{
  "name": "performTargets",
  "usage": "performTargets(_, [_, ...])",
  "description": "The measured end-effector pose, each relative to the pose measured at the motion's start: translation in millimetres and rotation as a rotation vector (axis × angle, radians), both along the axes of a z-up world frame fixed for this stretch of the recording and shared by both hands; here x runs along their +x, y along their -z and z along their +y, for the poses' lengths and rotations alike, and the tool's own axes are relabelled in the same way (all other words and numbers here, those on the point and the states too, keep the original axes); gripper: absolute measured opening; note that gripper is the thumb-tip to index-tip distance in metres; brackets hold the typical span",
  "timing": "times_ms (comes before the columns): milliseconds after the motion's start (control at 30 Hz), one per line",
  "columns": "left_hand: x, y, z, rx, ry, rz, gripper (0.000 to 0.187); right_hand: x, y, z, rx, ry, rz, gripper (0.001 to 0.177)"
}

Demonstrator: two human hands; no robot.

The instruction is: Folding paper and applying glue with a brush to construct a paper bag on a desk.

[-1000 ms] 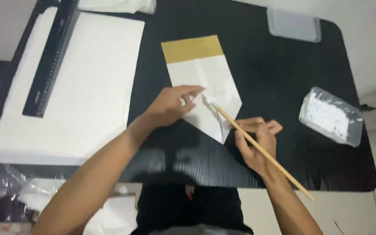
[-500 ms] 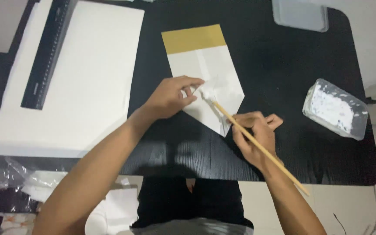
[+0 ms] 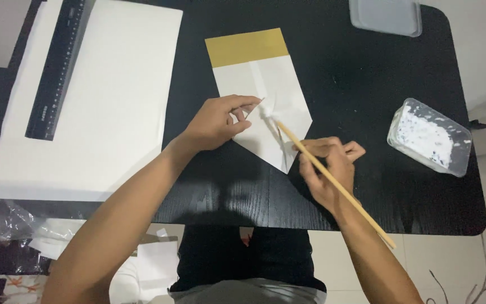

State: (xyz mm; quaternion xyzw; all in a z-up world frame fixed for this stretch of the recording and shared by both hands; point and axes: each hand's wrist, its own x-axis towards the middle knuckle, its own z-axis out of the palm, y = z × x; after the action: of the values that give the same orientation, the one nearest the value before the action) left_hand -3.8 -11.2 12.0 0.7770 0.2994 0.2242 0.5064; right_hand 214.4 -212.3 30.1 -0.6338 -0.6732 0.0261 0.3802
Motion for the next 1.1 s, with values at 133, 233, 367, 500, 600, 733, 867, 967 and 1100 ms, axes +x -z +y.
performTargets(133, [-2.6,-7.0,-2.7,-0.005,0.006,-0.027,0.049,-11.6,-27.6,2.7,0.025,0.045,0.037,0.015])
performTargets(233, [-3.1,-6.7,-2.3,-0.022,0.023,-0.034,0.052,-17.8,-28.0,3.1,0.017,-0.026,-0.024,0.014])
performTargets(367, [-5.3,-13.3,-6.8,-0.011,0.013,0.020,0.051,1.6,10.6,0.9,0.042,-0.050,-0.017,0.012])
performTargets(500, [-2.4,-17.0,-2.9,-0.005,-0.001,0.002,0.047,-15.5,-24.3,0.8,0.233,0.032,0.025,0.013])
performTargets(600, [-0.4,-2.4,0.3,-0.059,0.005,-0.024,0.053,-14.0,-20.7,0.6,0.238,0.057,0.017,0.017])
performTargets(733, [0.3,-4.6,2.7,-0.030,0.000,-0.014,0.049,-17.8,-27.7,3.1,0.237,0.056,0.057,0.018])
performTargets(867, [-2.1,-9.8,-2.7,-0.019,-0.028,0.001,0.048,-16.0,-26.6,2.9,0.211,0.051,-0.006,0.014])
performTargets(967, [-1.4,-14.9,-5.2,-0.019,-0.032,0.010,0.049,-12.4,-23.7,4.8,0.137,0.011,-0.060,0.013])
performTargets(1100, [-1.1,-16.5,-7.7,-0.023,-0.043,0.037,0.049,-9.4,-19.5,3.7,0.047,-0.055,-0.104,0.013])
